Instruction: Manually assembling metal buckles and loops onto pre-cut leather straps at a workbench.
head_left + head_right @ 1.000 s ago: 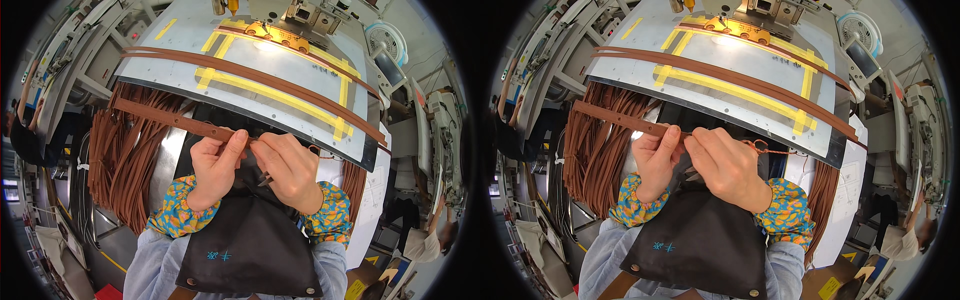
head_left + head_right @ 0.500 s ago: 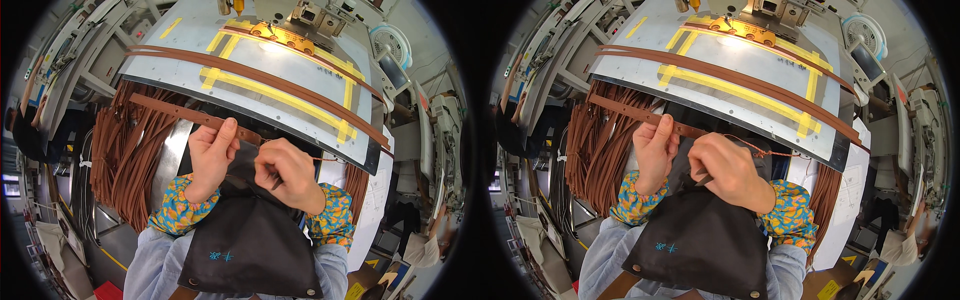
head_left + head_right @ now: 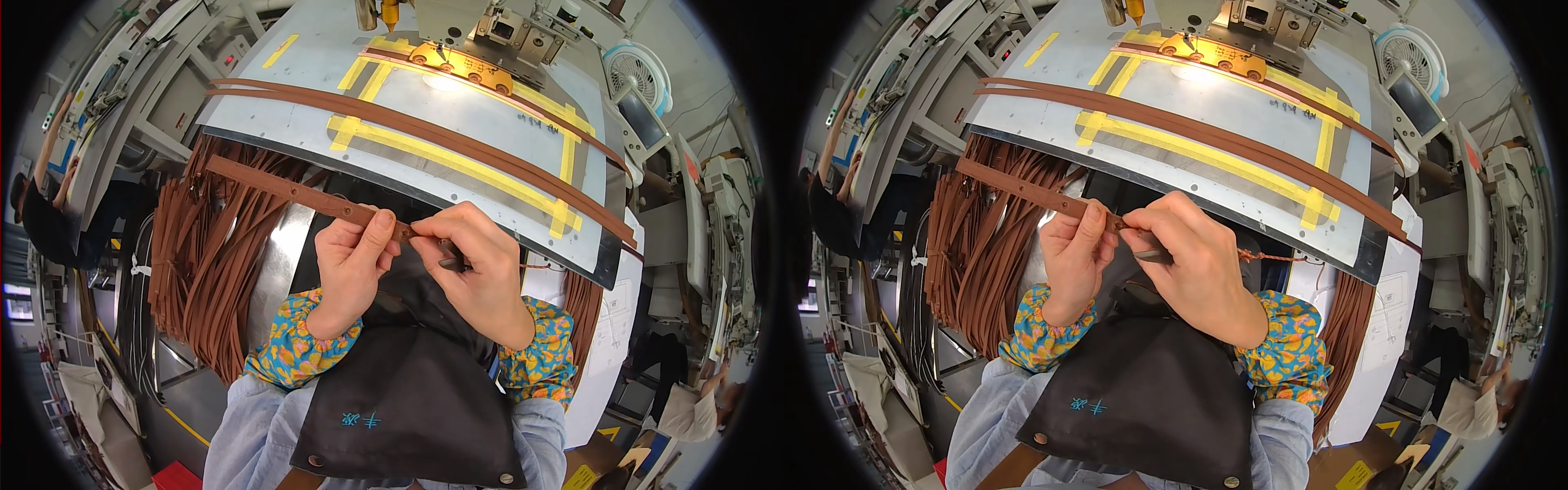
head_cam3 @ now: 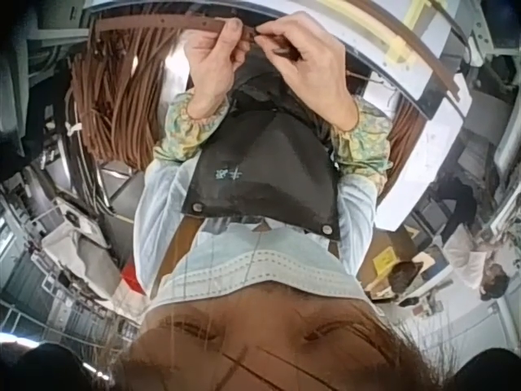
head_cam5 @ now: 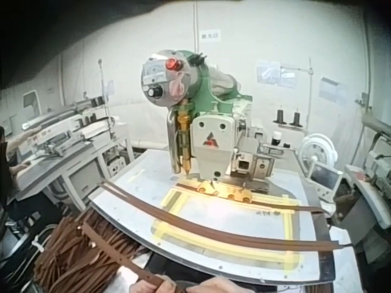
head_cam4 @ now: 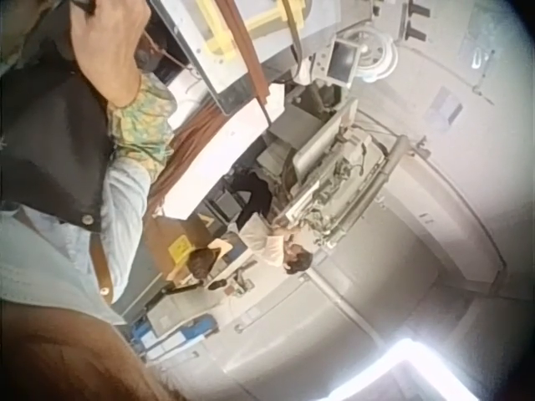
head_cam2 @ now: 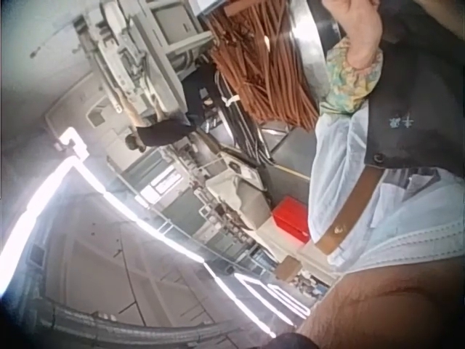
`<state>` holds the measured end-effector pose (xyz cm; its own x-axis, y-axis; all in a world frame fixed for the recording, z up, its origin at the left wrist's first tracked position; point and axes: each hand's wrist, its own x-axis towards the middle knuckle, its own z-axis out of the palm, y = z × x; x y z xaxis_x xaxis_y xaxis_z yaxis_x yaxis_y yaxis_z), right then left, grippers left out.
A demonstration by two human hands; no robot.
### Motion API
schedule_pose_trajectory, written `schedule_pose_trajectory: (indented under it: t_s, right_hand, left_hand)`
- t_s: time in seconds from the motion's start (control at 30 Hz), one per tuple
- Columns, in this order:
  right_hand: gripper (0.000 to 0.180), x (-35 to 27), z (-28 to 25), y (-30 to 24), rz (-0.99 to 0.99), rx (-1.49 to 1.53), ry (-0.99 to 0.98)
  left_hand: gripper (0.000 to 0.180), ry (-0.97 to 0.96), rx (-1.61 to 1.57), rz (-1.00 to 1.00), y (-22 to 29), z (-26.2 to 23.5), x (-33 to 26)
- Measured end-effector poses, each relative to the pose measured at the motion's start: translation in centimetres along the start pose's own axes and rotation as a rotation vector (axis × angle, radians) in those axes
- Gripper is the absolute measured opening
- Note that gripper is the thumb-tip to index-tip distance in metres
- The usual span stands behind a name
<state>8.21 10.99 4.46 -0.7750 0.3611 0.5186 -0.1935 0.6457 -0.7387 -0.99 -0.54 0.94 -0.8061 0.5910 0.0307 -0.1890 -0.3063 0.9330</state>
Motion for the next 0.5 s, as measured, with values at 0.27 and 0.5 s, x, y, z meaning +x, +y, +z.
schedule_pose_trajectory:
  t_s: [0.27, 0.5]
  right_hand:
    - [0.019, 0.6, -0.4, 0.3, 0.051, 0.068, -0.095]
    - [0.023, -0.1, 0.6, 0.8, -0.206, -0.097, 0.042]
  left_hand:
    - [0.019, -0.022, -0.034, -0.018, 0.3, 0.0, -0.1]
    - [0.019, -0.005, -0.013, 0.014, 0.3, 0.4, -0.1]
